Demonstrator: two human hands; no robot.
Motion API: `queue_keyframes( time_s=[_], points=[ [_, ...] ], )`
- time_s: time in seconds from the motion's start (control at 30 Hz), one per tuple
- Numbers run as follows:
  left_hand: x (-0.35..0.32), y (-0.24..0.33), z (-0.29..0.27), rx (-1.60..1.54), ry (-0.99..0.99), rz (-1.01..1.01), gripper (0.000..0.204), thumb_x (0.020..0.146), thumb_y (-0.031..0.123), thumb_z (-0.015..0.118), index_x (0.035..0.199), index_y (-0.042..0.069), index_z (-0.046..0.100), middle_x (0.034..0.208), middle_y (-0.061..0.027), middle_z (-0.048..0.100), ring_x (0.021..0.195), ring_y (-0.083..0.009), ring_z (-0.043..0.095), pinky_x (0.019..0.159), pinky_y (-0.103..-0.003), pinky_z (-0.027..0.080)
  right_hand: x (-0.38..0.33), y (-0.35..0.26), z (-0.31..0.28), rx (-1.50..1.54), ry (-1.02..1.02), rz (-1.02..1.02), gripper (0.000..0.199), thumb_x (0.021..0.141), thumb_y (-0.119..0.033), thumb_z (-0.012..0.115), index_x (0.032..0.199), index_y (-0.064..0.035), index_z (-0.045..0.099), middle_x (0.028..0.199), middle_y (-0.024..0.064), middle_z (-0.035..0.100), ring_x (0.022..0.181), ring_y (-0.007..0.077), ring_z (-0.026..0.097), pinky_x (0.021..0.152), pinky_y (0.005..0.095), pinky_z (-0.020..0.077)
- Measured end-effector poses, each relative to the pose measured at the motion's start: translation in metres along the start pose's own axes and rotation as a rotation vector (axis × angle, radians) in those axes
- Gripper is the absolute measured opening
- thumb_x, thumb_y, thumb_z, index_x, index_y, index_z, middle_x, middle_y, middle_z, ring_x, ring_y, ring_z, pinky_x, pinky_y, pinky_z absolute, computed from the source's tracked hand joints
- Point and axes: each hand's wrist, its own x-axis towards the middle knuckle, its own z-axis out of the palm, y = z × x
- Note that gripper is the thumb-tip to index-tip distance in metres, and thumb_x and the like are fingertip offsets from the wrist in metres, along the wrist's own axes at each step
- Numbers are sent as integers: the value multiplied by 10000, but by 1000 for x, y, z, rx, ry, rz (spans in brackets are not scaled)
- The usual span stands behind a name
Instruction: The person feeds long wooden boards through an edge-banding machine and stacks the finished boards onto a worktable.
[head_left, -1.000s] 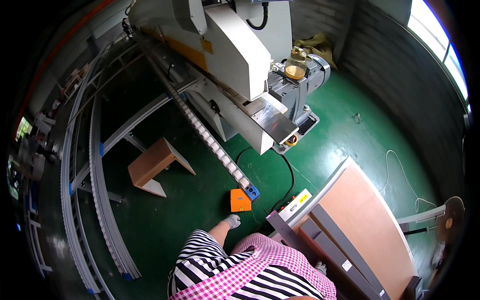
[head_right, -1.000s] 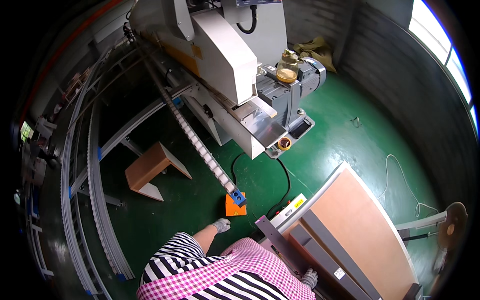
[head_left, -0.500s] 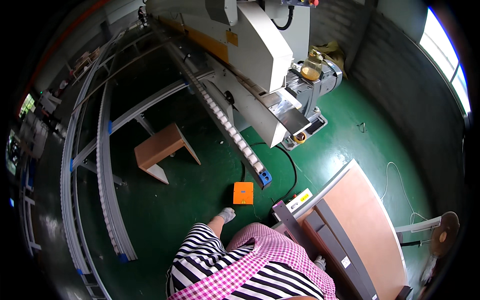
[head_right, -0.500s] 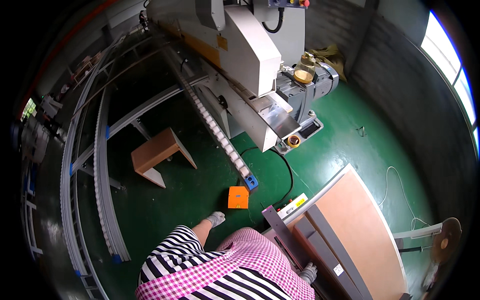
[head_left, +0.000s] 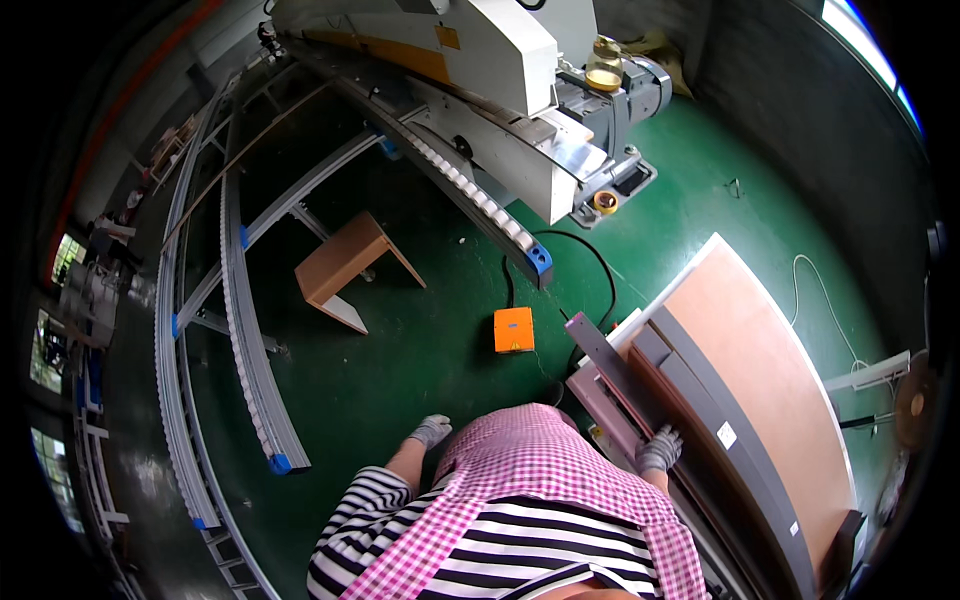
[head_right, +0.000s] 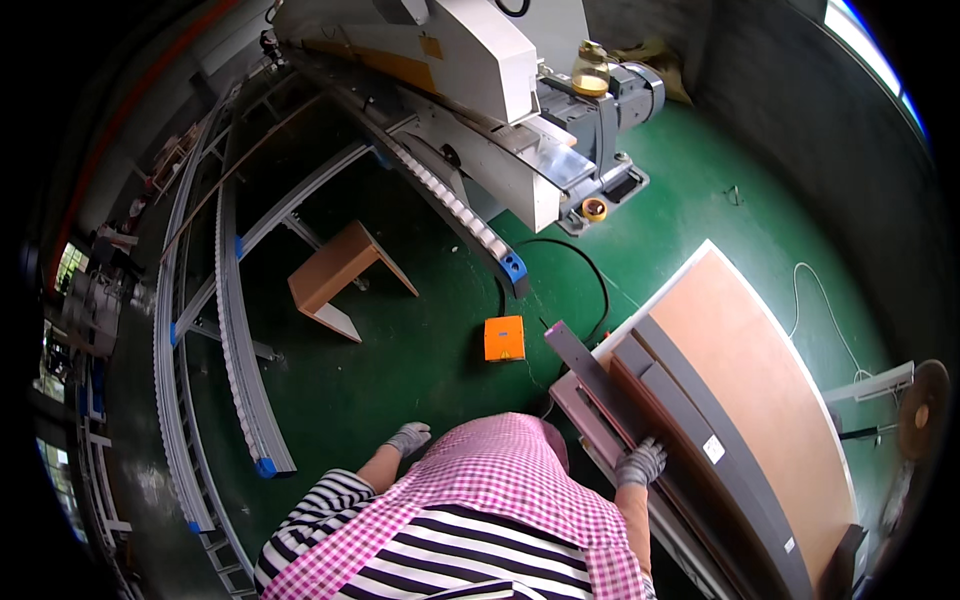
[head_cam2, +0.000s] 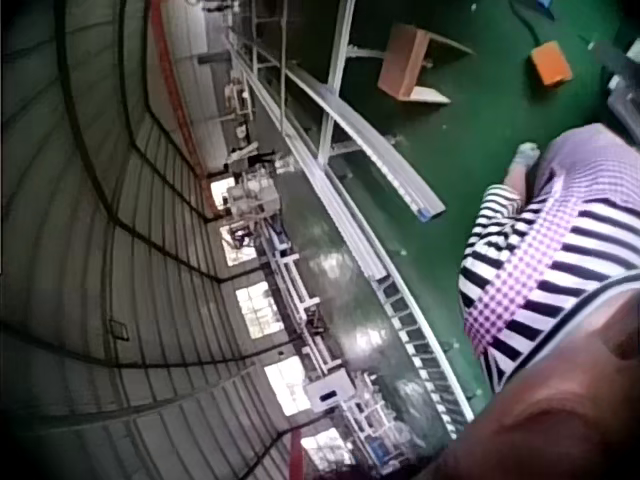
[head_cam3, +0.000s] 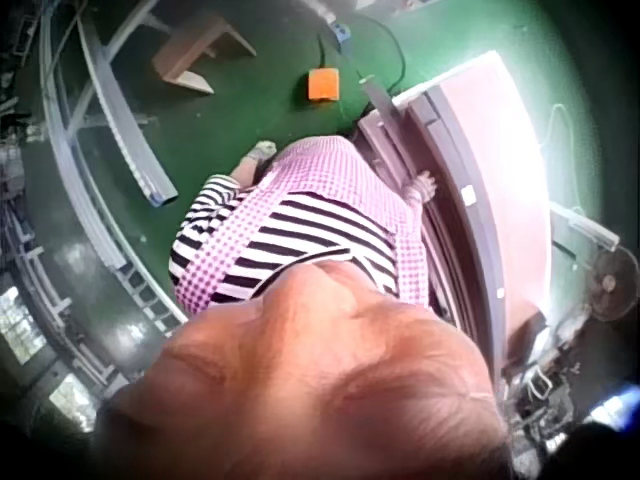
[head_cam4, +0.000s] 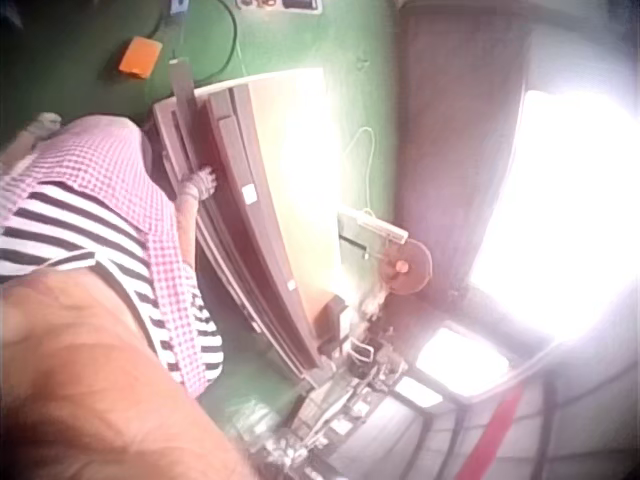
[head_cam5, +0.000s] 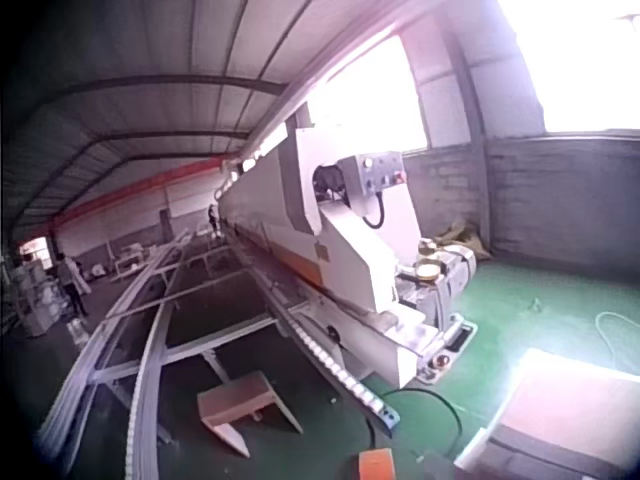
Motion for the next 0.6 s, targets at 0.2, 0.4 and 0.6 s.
queue_keyframes(
  time_s=[0.2, 0.4, 0.6],
  points=[
    [-29, -38, -22, -501, 375, -60, 389, 860, 90, 599, 1241, 22, 558, 1193, -146, 624, 1090, -235, 601, 976, -360, 455, -5, -7, -3, 45, 36, 26, 895, 731, -367, 717, 1456, -69, 284, 1496, 189, 285, 1376, 351, 273, 1141, 433, 206],
    [-4, -7, -83, -897, 703, 155, 450, 899, -7, 522, 1343, 19, 449, 1330, -168, 516, 1221, -240, 510, 1063, -353, 366, -38, -19, -7, 196, 212, -141, 814, 747, -269, 713, 1433, -50, 332, 1498, 212, 278, 1388, 351, 264, 1146, 400, 208],
    [65, 41, -182, -649, 836, 379, 496, 867, 0, 537, 1352, 30, 436, 1343, -196, 497, 1253, -274, 479, 1070, -350, 356, -70, -35, 42, 482, 452, -259, 623, 789, -94, 657, 1366, -53, 425, 1433, 145, 391, 1315, 274, 395, 1096, 366, 315]
  ],
)
